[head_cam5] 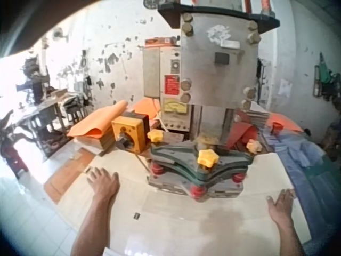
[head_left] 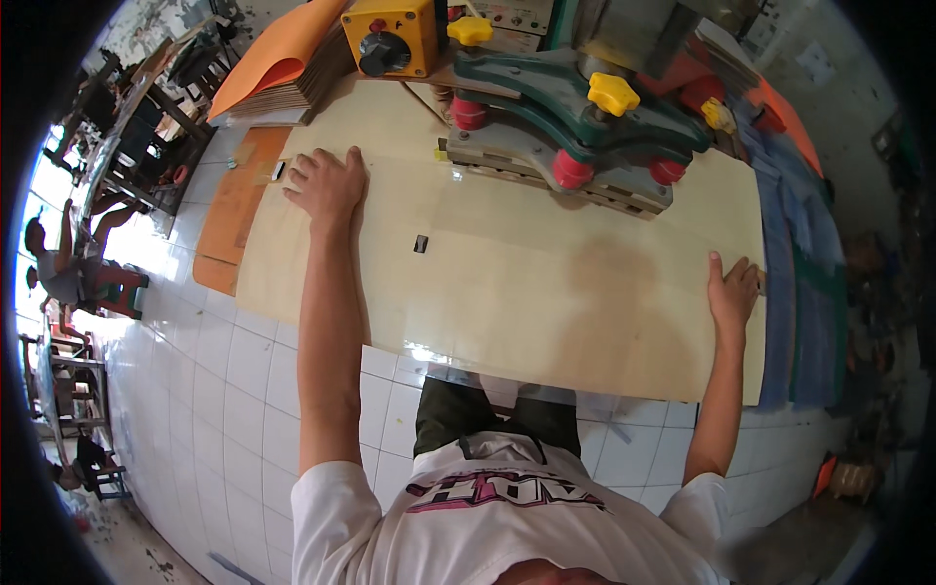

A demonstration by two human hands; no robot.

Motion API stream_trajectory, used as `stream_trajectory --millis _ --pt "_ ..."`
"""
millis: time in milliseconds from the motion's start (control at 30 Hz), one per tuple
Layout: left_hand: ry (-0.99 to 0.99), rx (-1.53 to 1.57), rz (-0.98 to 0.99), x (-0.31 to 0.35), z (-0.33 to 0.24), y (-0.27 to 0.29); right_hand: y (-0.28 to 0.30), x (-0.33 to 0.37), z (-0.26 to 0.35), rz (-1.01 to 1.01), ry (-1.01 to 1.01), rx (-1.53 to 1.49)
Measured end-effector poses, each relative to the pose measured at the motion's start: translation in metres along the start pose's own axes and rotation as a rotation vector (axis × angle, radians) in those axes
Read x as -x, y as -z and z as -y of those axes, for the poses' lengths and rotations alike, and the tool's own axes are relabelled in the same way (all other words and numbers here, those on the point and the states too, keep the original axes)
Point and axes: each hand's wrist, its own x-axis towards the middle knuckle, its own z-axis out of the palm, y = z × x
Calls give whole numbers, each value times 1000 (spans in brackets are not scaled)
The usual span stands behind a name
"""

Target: The person smooths and positions plastic sheets on the work table, sets them aside, and operates a press machine to clamp down onto the surface.

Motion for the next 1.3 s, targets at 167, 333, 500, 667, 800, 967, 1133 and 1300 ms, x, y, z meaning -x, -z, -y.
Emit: stream_trajectory --millis 167,333,500,667,800,967,1133,1300 --pt "-22 30 1 -1 -2 -2 0 0 -2 -8 7 -2" --pt "-22 27 -11 -2 -3 -3 0 -1 -2 -14 4 -6" --pt "4 62 -28 4 0 -2 5 1 9 19 11 29" --pt "-13 36 -77 5 -7 -3 -3 -4 -7 9 18 19" --pt "-15 76 -67 3 2 -4 -4 -3 -3 9 1 32" --pt "-5 93 -31 7 -1 2 -6 -7 -8 0 9 42" --pt "-3 98 -2 9 -6 7 -2 -3 -5 -15 8 44" --pt "-15 73 23 7 -8 8 1 -1 -5 -21 32 -4"
